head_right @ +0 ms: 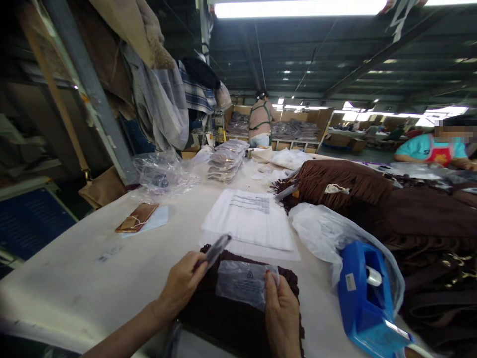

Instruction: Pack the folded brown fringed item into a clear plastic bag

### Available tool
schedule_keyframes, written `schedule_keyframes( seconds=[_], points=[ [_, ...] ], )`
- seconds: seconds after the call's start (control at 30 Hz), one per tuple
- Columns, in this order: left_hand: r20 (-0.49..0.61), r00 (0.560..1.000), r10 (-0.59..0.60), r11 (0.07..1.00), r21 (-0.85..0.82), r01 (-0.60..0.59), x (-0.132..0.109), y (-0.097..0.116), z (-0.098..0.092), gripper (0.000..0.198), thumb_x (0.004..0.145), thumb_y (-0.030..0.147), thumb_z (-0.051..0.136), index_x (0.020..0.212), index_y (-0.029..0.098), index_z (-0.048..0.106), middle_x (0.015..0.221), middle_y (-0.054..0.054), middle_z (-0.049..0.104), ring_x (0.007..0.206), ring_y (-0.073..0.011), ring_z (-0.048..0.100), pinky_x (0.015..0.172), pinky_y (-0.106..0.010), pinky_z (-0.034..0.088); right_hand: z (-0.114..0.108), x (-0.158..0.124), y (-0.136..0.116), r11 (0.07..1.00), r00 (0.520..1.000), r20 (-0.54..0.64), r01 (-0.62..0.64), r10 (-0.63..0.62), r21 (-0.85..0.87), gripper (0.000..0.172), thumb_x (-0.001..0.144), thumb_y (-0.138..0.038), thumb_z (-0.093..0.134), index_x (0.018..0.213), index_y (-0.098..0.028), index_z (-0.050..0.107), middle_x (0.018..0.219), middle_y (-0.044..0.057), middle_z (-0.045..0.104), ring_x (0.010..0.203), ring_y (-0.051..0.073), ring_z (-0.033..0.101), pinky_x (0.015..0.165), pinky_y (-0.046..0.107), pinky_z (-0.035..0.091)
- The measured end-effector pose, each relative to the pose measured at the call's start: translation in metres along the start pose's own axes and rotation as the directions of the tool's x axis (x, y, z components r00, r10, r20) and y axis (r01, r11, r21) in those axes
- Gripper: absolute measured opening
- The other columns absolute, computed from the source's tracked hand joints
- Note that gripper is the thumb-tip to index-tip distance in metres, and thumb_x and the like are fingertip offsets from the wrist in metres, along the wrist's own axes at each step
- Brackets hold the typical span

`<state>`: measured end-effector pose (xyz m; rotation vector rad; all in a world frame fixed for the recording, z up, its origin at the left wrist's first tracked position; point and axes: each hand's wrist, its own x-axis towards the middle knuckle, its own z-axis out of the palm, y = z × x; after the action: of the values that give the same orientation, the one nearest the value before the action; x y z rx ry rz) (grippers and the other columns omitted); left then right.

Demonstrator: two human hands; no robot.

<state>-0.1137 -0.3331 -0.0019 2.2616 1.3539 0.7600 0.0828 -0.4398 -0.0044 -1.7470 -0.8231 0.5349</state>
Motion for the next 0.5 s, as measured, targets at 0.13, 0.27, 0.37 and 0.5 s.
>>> schedule_keyframes(
  seconds=[0.13, 0.27, 0.37, 0.5],
  points=[
    [-0.303, 0.952, 0.050, 0.978, -0.180, -0.108, -0.010, -0.004, -0.013, 0.016, 0.088, 0.029, 0.042, 0.089, 0.023, 0.057, 0.082, -0.003, 0.061, 0.079, -0.0187, 0.058, 0.074, -0.029, 0.047, 0.012, 0.000, 0.002, 1.000, 1.000, 0.016, 0.008, -0.008, -0.023, 0.048, 0.074, -0.068, 0.044, 0.064, -0.022, 0.050, 0.060, 0.000, 0.054, 0.060, 0.019, 0.052, 0.056, 0.028, 0.040],
    [-0.034, 0.825, 0.565, 0.812, 0.202, -0.547, -0.019, 0.003, 0.009, 0.025, 0.090, 0.013, 0.036, 0.097, 0.016, 0.060, 0.080, -0.007, 0.062, 0.072, -0.0203, 0.055, 0.066, -0.032, 0.046, 0.015, 0.002, 0.003, 0.990, 0.996, 0.085, 0.033, -0.021, -0.135, 0.047, 0.074, -0.067, 0.039, 0.063, -0.023, 0.049, 0.057, 0.001, 0.054, 0.056, 0.019, 0.051, 0.054, 0.030, 0.041],
    [0.217, 0.698, 0.682, 0.589, 0.403, -0.700, -0.019, 0.006, 0.030, 0.028, 0.084, 0.005, 0.037, 0.101, 0.008, 0.059, 0.079, -0.010, 0.062, 0.068, -0.0220, 0.054, 0.061, -0.035, 0.046, -0.001, 0.001, 0.010, 0.897, 0.993, 0.115, 0.077, -0.029, -0.435, 0.042, 0.078, -0.058, 0.036, 0.081, -0.023, 0.057, 0.064, 0.005, 0.063, 0.058, 0.024, 0.059, 0.054, 0.033, 0.043],
    [0.263, 0.714, 0.649, 0.585, 0.428, -0.689, -0.021, 0.006, 0.033, 0.031, 0.085, 0.010, 0.040, 0.112, 0.004, 0.053, 0.086, -0.013, 0.062, 0.074, -0.0241, 0.056, 0.063, -0.037, 0.047, -0.028, -0.008, 0.019, 0.628, 0.939, 0.042, 0.261, -0.341, -0.733, 0.039, 0.086, -0.045, 0.038, 0.112, -0.021, 0.054, 0.098, 0.011, 0.068, 0.070, 0.027, 0.066, 0.052, 0.034, 0.045]
  ],
)
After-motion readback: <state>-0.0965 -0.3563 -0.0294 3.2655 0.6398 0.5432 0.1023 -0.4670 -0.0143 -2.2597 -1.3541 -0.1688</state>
